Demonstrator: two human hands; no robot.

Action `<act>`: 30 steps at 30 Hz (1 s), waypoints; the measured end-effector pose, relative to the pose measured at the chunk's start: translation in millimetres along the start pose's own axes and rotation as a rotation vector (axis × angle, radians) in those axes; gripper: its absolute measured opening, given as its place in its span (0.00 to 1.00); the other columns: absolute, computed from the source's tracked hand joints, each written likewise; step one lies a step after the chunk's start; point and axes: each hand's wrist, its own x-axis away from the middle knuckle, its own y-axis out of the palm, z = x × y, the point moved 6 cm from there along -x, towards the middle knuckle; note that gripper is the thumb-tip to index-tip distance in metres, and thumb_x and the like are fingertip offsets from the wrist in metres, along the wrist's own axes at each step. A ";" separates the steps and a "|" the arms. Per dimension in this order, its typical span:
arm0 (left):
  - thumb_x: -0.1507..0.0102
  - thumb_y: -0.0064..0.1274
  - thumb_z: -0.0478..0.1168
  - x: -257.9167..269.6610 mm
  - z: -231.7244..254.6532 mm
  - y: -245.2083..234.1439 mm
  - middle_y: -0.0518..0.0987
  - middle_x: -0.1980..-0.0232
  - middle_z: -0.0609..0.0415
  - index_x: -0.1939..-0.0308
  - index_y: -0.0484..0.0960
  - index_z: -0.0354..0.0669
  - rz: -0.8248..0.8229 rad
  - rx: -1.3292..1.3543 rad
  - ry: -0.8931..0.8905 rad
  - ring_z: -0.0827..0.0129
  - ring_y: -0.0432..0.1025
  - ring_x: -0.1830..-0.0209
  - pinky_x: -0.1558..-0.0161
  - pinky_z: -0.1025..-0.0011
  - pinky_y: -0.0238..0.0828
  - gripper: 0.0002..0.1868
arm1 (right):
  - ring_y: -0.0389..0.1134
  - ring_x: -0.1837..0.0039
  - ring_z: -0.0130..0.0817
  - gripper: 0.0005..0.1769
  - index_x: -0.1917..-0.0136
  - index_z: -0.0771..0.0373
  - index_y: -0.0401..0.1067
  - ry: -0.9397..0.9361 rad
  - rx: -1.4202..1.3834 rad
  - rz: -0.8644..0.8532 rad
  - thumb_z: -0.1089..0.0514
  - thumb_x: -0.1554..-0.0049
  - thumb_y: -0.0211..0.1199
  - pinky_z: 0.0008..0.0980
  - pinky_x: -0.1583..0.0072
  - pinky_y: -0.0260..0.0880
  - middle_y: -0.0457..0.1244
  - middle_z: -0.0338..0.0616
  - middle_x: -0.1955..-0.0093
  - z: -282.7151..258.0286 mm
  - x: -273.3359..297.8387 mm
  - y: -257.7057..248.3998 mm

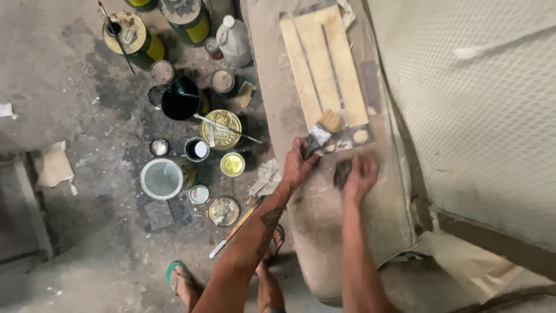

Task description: The person applies a finish to a wooden drawer using a paintbrush. They dip the brush into a container, apply the finish to the drawer's edges, and then wipe the surface with a cloth.

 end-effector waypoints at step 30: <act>0.43 0.67 0.50 471.7 -98.3 -286.1 0.75 0.62 0.61 0.54 0.72 0.52 0.647 0.098 -0.254 0.74 0.68 0.65 0.60 0.72 0.72 0.21 | 0.72 0.45 0.44 0.19 0.45 0.60 0.81 -0.162 0.869 -0.671 0.47 0.44 0.64 0.41 0.40 0.67 0.73 0.50 0.48 101.4 116.1 19.0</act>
